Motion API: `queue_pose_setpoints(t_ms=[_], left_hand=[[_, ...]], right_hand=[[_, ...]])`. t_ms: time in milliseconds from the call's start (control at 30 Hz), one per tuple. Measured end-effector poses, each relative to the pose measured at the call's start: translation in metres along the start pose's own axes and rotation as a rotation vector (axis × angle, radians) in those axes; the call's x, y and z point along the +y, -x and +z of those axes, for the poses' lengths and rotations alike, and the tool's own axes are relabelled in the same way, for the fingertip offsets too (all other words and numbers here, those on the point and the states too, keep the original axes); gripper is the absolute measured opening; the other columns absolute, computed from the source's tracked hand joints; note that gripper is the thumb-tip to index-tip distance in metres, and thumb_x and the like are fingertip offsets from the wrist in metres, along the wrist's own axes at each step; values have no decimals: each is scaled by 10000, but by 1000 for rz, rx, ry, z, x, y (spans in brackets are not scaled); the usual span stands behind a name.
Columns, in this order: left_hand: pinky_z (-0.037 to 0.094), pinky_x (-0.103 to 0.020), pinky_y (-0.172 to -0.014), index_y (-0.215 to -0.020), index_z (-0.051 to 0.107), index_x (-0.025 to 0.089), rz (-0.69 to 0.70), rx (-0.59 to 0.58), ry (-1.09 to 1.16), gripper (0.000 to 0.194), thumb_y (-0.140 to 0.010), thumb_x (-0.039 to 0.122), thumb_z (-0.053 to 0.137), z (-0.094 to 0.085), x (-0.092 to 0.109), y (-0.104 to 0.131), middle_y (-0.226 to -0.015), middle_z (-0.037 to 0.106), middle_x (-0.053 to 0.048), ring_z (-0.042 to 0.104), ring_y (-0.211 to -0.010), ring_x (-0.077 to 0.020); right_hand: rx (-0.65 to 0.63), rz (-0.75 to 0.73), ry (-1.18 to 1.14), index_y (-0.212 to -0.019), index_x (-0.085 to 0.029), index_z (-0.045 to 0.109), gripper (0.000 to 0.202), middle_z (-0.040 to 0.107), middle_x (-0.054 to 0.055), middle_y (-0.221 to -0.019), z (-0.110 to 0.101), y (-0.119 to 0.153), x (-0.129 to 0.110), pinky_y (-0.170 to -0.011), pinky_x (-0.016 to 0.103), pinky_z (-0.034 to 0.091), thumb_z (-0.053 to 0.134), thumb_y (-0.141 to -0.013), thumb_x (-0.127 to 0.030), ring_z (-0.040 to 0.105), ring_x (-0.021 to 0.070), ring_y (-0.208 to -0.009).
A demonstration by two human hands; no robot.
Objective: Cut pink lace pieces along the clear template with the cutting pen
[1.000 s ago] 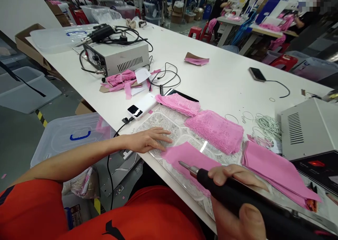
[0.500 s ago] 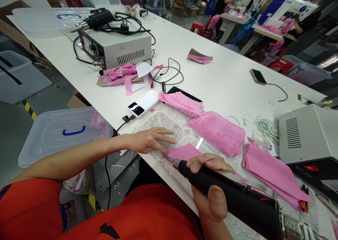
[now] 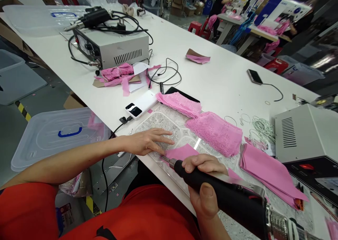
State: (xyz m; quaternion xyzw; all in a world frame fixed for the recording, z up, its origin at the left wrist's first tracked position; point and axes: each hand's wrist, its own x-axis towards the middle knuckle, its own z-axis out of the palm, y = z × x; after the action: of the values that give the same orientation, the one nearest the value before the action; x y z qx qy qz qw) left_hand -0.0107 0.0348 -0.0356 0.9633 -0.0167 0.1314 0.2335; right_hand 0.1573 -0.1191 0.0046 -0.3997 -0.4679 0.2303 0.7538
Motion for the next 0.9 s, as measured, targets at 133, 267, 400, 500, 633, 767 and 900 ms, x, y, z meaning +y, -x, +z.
queue_pose_setpoints(t_ms=[133, 267, 400, 500, 633, 767, 900], left_hand=[[363, -437, -1139, -1028, 740, 257, 10, 9, -1, 401, -847, -5, 496, 0, 0, 1, -1394, 554, -15, 348, -1420, -246], [409, -427, -1091, -1046, 720, 227, 37, 76, 9, 461, -799, -41, 438, 0, 0, 3, -1341, 601, -41, 436, -1362, -243], [418, -433, -1051, -1107, 676, 195, 53, 173, -30, 383, -862, 33, 429, 5, 6, -5, -1229, 671, -76, 534, -1264, -241], [382, -443, -1069, -1156, 644, 191, 61, 175, -90, 326, -906, 108, 452, 12, 14, -20, -1253, 656, -82, 532, -1261, -247], [334, -442, -1103, -1156, 643, 186, 70, 174, -175, 247, -959, 213, 496, 22, 21, -36, -1268, 644, -78, 530, -1261, -254], [319, -444, -1124, -1148, 654, 198, 62, 159, -216, 239, -965, 256, 512, 26, 21, -38, -1254, 647, -87, 526, -1256, -244], [327, -458, -1124, -1154, 650, 186, 58, 159, -215, 252, -976, 258, 486, 25, 19, -36, -1261, 642, -92, 510, -1272, -252]], right_hand=[[-23, -23, -9, -863, -192, 613, 138, 564, -1, -803, 3, 0, -1, -565, 322, 529, 591, -811, -318, 548, 113, -607], [50, -30, 8, -885, -192, 624, 179, 563, 7, -823, -7, -8, -6, -544, 334, 519, 589, -795, -343, 535, 111, -586], [212, -149, 100, -821, -176, 631, 183, 571, 14, -790, -33, -29, -9, -526, 342, 505, 580, -730, -326, 529, 117, -543], [340, -184, 138, -775, -173, 620, 159, 566, 9, -767, -46, -42, -4, -521, 324, 491, 556, -703, -299, 525, 113, -533], [393, -150, 131, -797, -183, 613, 138, 569, 11, -808, -45, -46, 7, -564, 321, 500, 546, -733, -284, 542, 112, -574], [373, -127, 111, -807, -191, 621, 127, 569, 7, -829, -39, -46, 13, -570, 310, 497, 567, -744, -287, 544, 102, -580], [360, -108, 89, -808, -194, 632, 129, 575, 5, -816, -39, -47, 15, -568, 306, 494, 586, -741, -294, 547, 103, -579]])
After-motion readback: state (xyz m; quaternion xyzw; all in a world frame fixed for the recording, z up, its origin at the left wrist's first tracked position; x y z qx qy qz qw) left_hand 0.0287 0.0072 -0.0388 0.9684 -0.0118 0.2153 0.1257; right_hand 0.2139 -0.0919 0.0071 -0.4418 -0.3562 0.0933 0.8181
